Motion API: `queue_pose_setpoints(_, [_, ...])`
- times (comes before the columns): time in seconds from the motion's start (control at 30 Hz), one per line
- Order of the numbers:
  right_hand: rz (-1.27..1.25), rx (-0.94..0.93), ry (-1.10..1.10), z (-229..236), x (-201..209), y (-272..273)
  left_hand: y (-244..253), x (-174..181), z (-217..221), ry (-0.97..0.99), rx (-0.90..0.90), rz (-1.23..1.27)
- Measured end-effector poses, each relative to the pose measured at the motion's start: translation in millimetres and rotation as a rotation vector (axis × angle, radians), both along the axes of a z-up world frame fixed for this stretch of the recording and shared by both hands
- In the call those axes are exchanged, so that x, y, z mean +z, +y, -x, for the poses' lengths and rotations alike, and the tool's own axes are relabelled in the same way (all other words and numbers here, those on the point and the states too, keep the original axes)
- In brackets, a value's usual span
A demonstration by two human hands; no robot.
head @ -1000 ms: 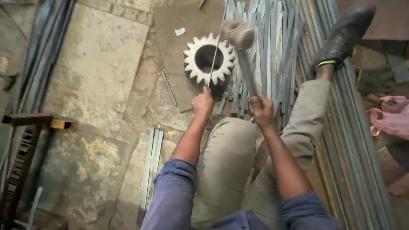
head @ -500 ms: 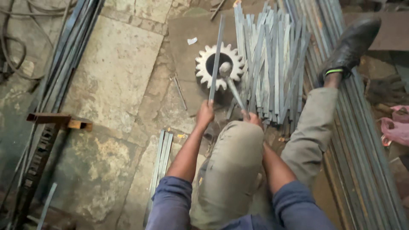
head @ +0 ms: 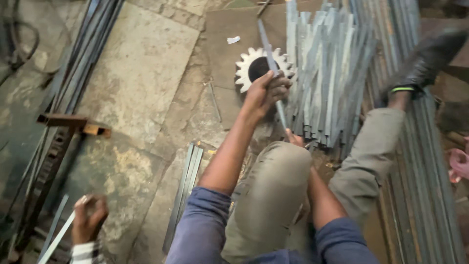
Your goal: The person sits on the floor and repeatedly hammers a metal bar against a gear-shaped anvil to shape it. The person holds the bar with one hand and strikes it with a hammer in the other, occasionally adjusting the bar's position.
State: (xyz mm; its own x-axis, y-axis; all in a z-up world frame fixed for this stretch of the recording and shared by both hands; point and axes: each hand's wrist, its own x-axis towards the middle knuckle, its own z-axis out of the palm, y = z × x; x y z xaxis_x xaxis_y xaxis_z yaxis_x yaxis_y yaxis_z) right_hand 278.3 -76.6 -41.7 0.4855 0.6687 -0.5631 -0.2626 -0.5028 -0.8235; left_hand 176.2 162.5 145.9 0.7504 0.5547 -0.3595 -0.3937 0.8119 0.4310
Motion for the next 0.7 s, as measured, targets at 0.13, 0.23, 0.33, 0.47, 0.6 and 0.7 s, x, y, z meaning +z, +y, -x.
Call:
queue_pose_setpoints(0.13, [0.015,0.040,0.077,-1,-2,6,0,-15,-9,-0.070,0.022,0.022])
queue_pose_setpoints(0.23, [0.043,0.066,0.100,-5,-1,4,0,-15,-7,-0.069,0.021,0.011])
queue_pose_setpoints(0.33, [0.000,0.075,0.074,-6,-1,-1,-3,-10,-5,-0.062,0.034,0.002])
queue_pose_setpoints(0.47, [0.039,0.022,0.026,-2,-4,-2,-3,-7,-7,-0.053,0.038,-0.015])
queue_pose_setpoints(0.6, [0.032,0.038,-0.020,-3,-4,2,3,-3,-16,-0.041,0.059,-0.004])
queue_pose_setpoints(0.7, [0.006,0.032,-0.001,-1,-5,2,8,-3,-21,-0.083,0.081,0.005])
